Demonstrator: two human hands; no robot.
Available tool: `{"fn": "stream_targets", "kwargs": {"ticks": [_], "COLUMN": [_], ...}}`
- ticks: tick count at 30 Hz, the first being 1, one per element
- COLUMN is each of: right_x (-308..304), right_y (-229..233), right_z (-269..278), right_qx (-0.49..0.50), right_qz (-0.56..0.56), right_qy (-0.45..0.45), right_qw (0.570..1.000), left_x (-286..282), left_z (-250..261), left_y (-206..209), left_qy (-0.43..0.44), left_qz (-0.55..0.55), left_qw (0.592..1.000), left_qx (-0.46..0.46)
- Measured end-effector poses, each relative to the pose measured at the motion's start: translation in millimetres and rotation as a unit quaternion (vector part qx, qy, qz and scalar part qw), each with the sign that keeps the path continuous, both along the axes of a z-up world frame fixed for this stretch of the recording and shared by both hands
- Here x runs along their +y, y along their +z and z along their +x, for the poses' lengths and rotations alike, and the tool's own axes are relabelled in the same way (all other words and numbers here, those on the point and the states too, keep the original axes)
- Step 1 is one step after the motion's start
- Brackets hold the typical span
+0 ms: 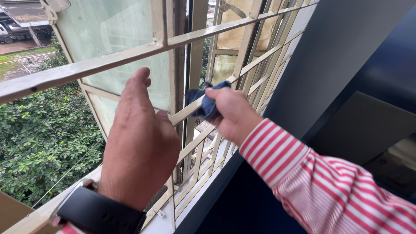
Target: The person wipes the metal grilles of a window using a blue cloth. They systematically clean the vertical and horizontal bars, moving the cloth along the frame to remove dust and dirt.
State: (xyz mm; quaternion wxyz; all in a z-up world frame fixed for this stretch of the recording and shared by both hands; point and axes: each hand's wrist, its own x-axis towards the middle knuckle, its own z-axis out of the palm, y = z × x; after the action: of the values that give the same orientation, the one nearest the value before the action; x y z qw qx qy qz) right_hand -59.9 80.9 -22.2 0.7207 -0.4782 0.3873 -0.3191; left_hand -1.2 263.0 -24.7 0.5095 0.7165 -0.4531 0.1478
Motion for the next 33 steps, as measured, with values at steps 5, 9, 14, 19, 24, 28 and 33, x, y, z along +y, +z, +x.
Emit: {"fn": "stream_targets", "kwargs": {"ticks": [5,9,14,19,24,28,33], "right_x": [-5.3,28.8,66.8,65.3,86.0,98.8,69.6], "right_y": [4.7,-7.6,-18.8,-16.8,-39.4,-60.8,-80.2], "right_z": [-3.1,-4.4,-17.1,-35.9,-50.9,-53.8,-63.9], "right_qx": [-0.02,-0.017,-0.037,-0.018,0.087,0.087,0.042], "right_qz": [-0.01,-0.005,-0.027,-0.099,-0.378,-0.491,-0.602], "right_qy": [-0.027,-0.016,0.084,0.118,0.155,0.204,0.231], "right_qw": [0.999,1.0,0.995,0.988,0.909,0.843,0.763], "left_x": [1.7,2.0,0.8,6.9,16.1,16.2,18.7], "left_z": [2.0,4.2,4.9,0.0,-1.4,-2.3,-19.6], "left_y": [-1.1,-0.3,9.6,20.6,19.9,23.0,10.2], "left_qy": [-0.013,-0.022,-0.022,-0.007,0.061,0.055,0.026], "left_qz": [-0.011,-0.014,0.019,0.196,0.326,0.314,0.125], "left_qw": [1.0,0.999,0.999,0.977,0.942,0.947,0.978], "left_qx": [0.005,0.023,0.039,0.08,0.048,0.029,-0.166]}}
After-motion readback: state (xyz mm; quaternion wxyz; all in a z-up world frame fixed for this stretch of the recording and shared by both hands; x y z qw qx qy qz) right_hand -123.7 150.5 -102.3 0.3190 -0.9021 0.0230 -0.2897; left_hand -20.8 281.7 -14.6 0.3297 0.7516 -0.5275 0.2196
